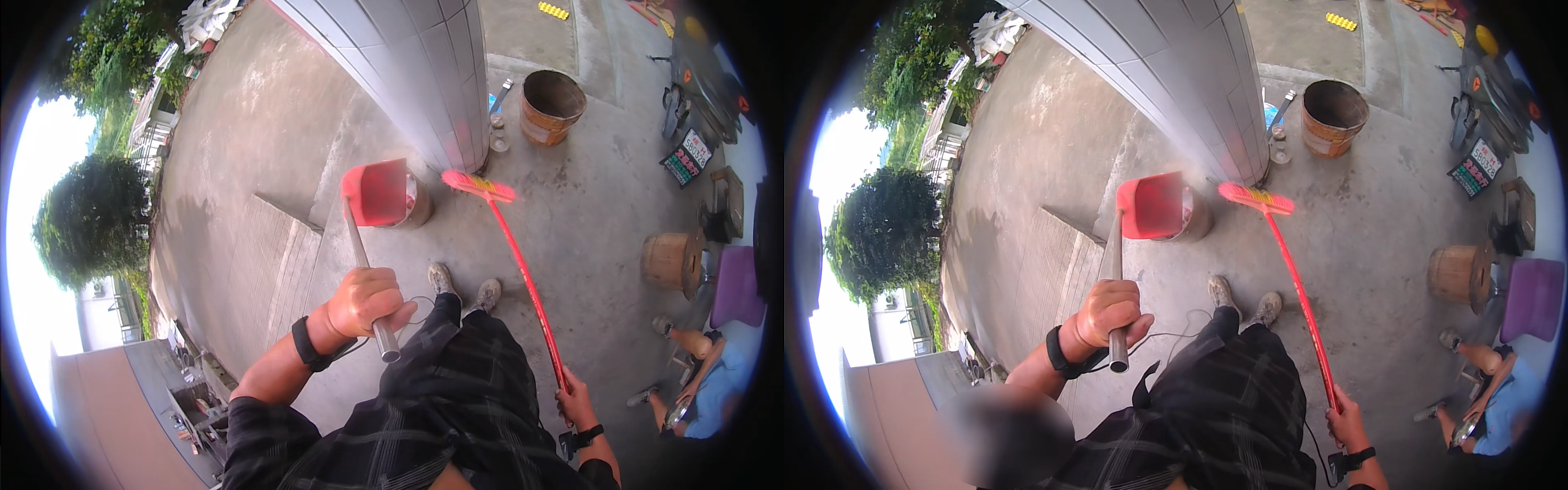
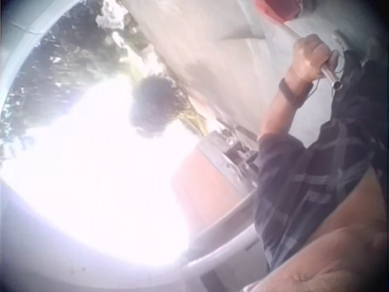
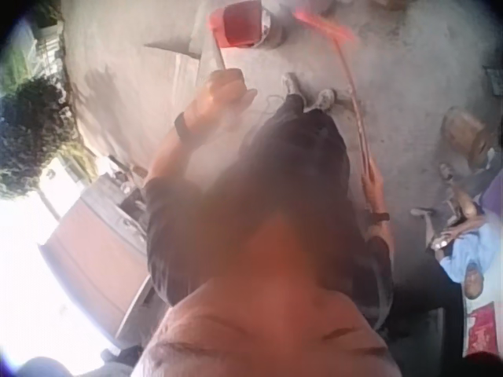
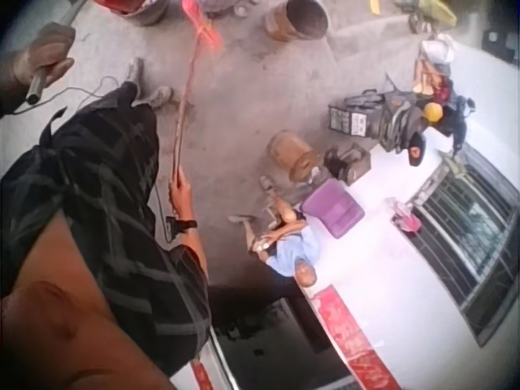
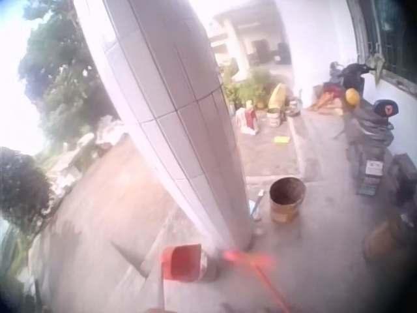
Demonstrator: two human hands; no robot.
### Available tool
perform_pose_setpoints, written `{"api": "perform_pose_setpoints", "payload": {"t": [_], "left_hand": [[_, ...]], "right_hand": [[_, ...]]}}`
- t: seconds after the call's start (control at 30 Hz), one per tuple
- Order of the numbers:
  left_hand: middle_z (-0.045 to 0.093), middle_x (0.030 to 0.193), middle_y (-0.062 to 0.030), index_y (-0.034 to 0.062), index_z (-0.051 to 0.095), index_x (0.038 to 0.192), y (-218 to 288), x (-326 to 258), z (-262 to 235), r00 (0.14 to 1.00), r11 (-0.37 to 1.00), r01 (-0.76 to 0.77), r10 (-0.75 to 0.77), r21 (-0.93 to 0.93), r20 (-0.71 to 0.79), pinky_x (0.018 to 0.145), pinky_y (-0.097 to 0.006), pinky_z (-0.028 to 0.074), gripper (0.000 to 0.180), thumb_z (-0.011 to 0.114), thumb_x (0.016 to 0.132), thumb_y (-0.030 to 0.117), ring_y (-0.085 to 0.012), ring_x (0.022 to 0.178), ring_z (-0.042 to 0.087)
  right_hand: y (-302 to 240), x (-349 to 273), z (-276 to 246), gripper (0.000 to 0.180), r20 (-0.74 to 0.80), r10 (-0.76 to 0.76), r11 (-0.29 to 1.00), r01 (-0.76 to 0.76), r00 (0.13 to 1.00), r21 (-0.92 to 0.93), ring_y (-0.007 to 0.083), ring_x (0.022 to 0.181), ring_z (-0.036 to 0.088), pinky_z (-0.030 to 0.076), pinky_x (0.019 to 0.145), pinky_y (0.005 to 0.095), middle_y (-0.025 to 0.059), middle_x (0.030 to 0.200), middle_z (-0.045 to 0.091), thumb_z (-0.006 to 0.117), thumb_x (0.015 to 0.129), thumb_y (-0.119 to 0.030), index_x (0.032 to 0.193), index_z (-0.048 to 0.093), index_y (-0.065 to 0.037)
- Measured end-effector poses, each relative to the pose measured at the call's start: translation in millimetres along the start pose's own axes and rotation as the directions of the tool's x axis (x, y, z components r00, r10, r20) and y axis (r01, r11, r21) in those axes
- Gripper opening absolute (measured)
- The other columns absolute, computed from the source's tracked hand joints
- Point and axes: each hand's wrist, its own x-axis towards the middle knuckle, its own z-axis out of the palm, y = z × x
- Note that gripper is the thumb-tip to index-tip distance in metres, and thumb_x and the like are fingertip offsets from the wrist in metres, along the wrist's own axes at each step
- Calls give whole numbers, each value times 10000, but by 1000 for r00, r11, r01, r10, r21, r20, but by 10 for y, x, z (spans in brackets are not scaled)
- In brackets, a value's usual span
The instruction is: The person sweeps a concrete floor using a red broom and a dustpan. They gather debris into a pile and transfer it into a dustpan, then empty the contents into a nearby bucket. The task is performed in a continuous sequence from an indoor area to an outdoor patio.
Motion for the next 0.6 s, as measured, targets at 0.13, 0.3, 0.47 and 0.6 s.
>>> {"api": "perform_pose_setpoints", "payload": {"t": [0.13, 0.3, 0.47, 0.6], "left_hand": [[402, 521, -55, 84, 385, 590, -4, -60, 89, 999, 999, -35, 35, 4, -13, 372, -355, 321, 336, 693, 655, -33, -249, 429, 429], [389, 513, -52, 83, 378, 587, 47, 23, 141, 998, 998, -69, 70, 4, -10, 372, -359, 326, 351, 702, 648, -36, -250, 428, 428], [390, 510, -52, 79, 371, 583, 122, 51, 29, 998, 998, -60, 60, 6, -8, 375, -362, 322, 344, 683, 649, -50, -254, 429, 429], [392, 510, -57, 70, 375, 594, 103, -94, -245, 998, 998, 2, 1, 63, -60, 379, -363, 313, 315, 652, 651, -67, -257, 427, 426]], "right_hand": [[-30, -303, -134, 666, 94, -8, 996, 16, 996, -83, 81, 474, 488, 420, 418, 245, -7, 659, 503, 561, 805, 32, 1435, 441, -147], [-66, -65, 137, 646, 215, -582, 658, 609, 785, -442, 362, 692, 642, 511, 634, 405, 200, 834, 660, 611, 788, 6, 1405, 444, -89], [-227, 409, 453, 624, 225, -573, 614, 595, 788, -519, 463, 765, 597, 494, 673, 471, 272, 858, 615, 577, 760, 37, 1365, 477, -79], [-167, 406, 327, 633, 219, -572, 544, 566, 790, -620, 451, 718, 593, 484, 648, 478, 254, 791, 600, 566, 763, 38, 1374, 471, -94]]}}
